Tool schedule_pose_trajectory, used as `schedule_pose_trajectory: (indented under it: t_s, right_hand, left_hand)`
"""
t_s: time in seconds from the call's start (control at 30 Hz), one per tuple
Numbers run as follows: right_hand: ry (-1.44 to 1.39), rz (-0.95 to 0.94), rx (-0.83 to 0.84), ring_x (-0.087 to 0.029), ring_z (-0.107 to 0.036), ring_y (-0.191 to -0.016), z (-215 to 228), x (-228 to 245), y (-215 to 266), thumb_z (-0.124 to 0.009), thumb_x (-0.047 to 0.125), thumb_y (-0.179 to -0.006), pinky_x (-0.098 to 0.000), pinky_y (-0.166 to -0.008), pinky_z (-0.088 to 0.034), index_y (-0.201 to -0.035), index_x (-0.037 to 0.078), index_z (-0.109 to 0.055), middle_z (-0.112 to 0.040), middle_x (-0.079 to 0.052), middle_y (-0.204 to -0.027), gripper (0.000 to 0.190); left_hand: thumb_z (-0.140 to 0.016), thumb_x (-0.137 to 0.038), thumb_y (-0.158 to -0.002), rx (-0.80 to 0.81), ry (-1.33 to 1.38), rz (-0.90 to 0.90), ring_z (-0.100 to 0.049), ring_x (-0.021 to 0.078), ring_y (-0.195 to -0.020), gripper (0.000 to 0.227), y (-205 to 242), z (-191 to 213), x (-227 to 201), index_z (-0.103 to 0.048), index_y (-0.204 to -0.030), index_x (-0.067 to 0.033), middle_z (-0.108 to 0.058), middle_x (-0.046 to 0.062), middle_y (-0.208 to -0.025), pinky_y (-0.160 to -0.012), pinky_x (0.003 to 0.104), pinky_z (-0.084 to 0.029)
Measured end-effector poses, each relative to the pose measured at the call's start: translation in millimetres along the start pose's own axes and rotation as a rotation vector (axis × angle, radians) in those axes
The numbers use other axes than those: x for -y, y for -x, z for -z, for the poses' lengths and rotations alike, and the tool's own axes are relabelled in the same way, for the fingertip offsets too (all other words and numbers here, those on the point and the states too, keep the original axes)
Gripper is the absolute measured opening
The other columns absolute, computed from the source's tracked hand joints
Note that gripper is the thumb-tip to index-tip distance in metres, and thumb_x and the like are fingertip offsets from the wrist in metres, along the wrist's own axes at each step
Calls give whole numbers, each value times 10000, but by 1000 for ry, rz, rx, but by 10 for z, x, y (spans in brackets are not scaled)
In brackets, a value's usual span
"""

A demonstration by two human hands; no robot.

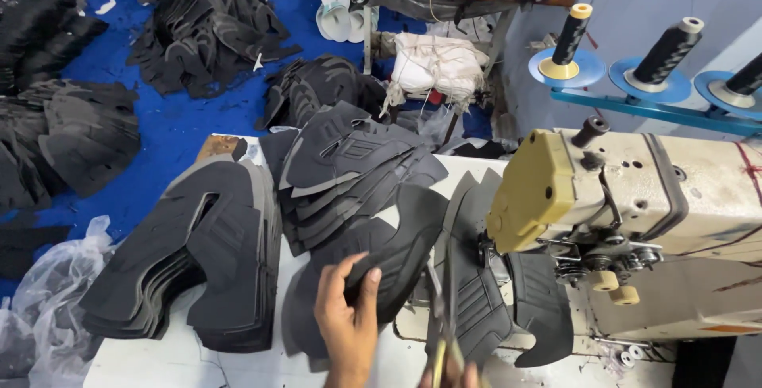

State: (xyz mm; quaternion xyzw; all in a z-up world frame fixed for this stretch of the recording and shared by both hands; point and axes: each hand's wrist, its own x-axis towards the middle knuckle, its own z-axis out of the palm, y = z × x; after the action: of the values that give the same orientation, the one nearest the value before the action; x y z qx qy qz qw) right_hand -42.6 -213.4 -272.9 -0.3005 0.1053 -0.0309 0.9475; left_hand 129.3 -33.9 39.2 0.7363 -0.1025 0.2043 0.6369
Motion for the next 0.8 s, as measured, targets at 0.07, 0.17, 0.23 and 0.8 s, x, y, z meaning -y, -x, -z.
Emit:
schedule_pose_trajectory:
  t_s: [0.07,0.17,0.23,0.8]
  right_hand:
    - [-19,-4,5,-311,-698,-827,-1228,820,-256,-548,620,-873,-418,-687,-573,-1368,116,-560,-706,-176,-995,707]
    - [188,-54,-68,-274,-653,-728,-2329,1502,-263,-568,677,-873,-391,-615,-526,-1217,51,-552,-650,-140,-913,714]
    - [418,-293,-48,-192,-671,-733,-2586,1756,-296,-456,806,-793,-277,-496,-416,-1097,33,-593,-659,-78,-886,841]
    - [754,-43,-193,-143,-575,-568,-2435,1501,-438,-750,326,-906,-284,-511,-458,-889,-10,-630,-601,-54,-671,357]
  left_hand:
    - [-741,-140,-914,-30,-7,-7,-647,217,-824,236,111,-22,-6,-705,-1113,-16,-640,97,-902,-771,311,-509]
    - [-728,-104,-916,-68,34,10,-678,214,-846,216,224,-69,15,-691,-1106,-8,-665,97,-930,-777,312,-525]
    - [-728,-72,-913,-74,83,25,-699,214,-850,220,283,-107,43,-679,-1116,-1,-681,98,-946,-770,310,-542]
    - [-797,-9,-814,-42,51,-71,-725,226,-738,274,770,-214,254,-726,-1079,-1,-713,134,-890,-671,305,-566]
